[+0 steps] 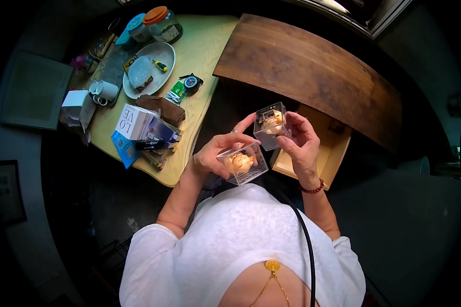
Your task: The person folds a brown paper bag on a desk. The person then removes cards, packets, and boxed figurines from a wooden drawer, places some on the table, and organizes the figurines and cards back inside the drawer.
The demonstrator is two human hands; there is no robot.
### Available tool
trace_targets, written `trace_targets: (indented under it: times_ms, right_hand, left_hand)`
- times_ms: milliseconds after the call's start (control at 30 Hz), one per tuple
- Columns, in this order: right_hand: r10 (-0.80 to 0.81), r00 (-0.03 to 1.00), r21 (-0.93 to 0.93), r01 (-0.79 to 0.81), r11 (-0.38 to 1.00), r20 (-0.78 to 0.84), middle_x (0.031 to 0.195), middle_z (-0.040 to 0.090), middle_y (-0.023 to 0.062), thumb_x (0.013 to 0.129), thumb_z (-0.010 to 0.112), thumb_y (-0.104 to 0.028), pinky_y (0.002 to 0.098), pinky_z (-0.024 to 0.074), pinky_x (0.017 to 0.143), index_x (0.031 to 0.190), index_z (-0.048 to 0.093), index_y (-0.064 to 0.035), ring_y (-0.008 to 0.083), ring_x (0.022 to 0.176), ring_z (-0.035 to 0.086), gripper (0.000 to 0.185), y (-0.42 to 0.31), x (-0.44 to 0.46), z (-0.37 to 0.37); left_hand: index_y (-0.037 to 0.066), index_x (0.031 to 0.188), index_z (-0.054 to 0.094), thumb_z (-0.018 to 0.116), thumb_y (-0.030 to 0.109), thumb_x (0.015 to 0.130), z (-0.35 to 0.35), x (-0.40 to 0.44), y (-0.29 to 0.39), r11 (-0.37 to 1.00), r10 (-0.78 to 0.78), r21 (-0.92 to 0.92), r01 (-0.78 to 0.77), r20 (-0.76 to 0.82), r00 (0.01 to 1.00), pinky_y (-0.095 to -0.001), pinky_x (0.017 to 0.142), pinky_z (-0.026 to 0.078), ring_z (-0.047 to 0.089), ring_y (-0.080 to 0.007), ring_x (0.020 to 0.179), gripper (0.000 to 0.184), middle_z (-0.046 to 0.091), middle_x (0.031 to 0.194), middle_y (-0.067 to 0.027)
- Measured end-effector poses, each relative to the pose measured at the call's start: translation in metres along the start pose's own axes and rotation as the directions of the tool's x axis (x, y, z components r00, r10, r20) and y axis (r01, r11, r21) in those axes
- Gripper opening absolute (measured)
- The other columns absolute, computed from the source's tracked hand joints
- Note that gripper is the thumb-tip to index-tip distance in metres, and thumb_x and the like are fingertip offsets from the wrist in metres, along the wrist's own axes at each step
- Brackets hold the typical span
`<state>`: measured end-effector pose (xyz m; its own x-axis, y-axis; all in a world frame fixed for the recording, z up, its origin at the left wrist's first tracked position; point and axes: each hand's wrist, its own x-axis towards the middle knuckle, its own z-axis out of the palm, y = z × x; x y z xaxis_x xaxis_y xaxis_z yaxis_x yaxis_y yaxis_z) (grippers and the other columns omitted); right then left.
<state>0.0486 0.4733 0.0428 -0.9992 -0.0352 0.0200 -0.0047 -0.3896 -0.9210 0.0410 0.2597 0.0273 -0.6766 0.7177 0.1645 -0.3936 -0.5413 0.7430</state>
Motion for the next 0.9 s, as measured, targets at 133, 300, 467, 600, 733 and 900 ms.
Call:
trace_targets:
  times_ms: [133, 300, 467, 600, 733, 900]
  right_hand:
    - [-0.054, 0.998, -0.136, 0.057, 0.989, 0.027, 0.107, 0.050, 0.0085, 0.067, 0.075, -0.004, 0.0265, 0.0448, 0.085, 0.119, 0.040, 0.0028, 0.0139, 0.094, 0.052, 0.063, 0.004, -0.004, 0.012]
    - [-0.007, 0.987, -0.056, 0.017, 0.998, 0.162, 0.106, 0.050, 0.0078, 0.067, 0.076, -0.007, 0.0280, 0.0448, 0.085, 0.127, 0.034, 0.0027, 0.0155, 0.097, 0.051, 0.074, 0.000, -0.003, 0.008]
    - [0.036, 0.955, -0.238, 0.036, 0.971, 0.294, 0.102, 0.051, 0.0055, 0.069, 0.073, -0.004, 0.0261, 0.0473, 0.081, 0.135, 0.031, -0.0061, 0.0130, 0.091, 0.054, 0.079, -0.007, 0.002, -0.003]
    - [0.064, 0.933, -0.284, 0.042, 0.958, 0.353, 0.096, 0.053, 0.0027, 0.069, 0.071, 0.001, 0.0240, 0.0483, 0.080, 0.126, 0.043, -0.0040, 0.0099, 0.086, 0.055, 0.064, 0.000, 0.008, -0.010]
    - [0.079, 0.949, -0.031, -0.073, 0.997, 0.305, 0.099, 0.055, 0.0050, 0.069, 0.071, 0.003, 0.0233, 0.0487, 0.078, 0.119, 0.048, 0.0006, 0.0096, 0.088, 0.056, 0.056, 0.011, 0.006, -0.012]
    - [0.257, 0.948, 0.079, -0.276, 0.958, 0.186, 0.098, 0.059, 0.0074, 0.074, 0.069, -0.003, 0.0218, 0.0502, 0.071, 0.115, 0.048, 0.0050, 0.0092, 0.082, 0.058, 0.047, 0.019, 0.004, -0.019]
  left_hand:
    - [0.004, 0.118, 0.053, 0.082, 0.022, 0.051, 0.000, -0.002, 0.005, 0.988, 0.059, 0.149, -0.051, -0.054, 0.997, -0.0329, 0.101, 0.031, 0.042, -0.0251, 0.120, 0.076, 0.003, 0.145, -0.0192]
    - [-0.001, 0.124, 0.045, 0.074, 0.031, 0.057, 0.005, -0.006, 0.008, 0.987, 0.158, 0.039, -0.153, -0.222, 0.962, -0.0345, 0.093, 0.041, 0.050, -0.0279, 0.111, 0.080, 0.037, 0.133, -0.0215]
    - [-0.007, 0.127, 0.037, 0.070, 0.030, 0.060, 0.007, -0.007, 0.017, 0.995, 0.035, -0.083, -0.055, -0.227, 0.973, -0.0346, 0.091, 0.044, 0.052, -0.0256, 0.109, 0.083, 0.040, 0.129, -0.0220]
    - [-0.006, 0.124, 0.039, 0.071, 0.044, 0.067, 0.006, -0.005, 0.006, 0.995, 0.068, -0.054, -0.084, -0.259, 0.963, -0.0343, 0.090, 0.044, 0.053, -0.0264, 0.106, 0.083, 0.044, 0.125, -0.0203]
    - [-0.005, 0.125, 0.037, 0.063, 0.047, 0.075, 0.004, -0.008, 0.007, 0.987, -0.018, -0.161, -0.023, -0.247, 0.969, -0.0284, 0.075, 0.050, 0.057, -0.0248, 0.098, 0.077, 0.046, 0.122, -0.0189]
    - [-0.005, 0.125, 0.037, 0.054, 0.046, 0.083, 0.006, -0.002, 0.012, 0.977, -0.012, -0.204, -0.064, -0.352, 0.936, -0.0268, 0.067, 0.051, 0.059, -0.0243, 0.093, 0.068, 0.052, 0.115, -0.0158]
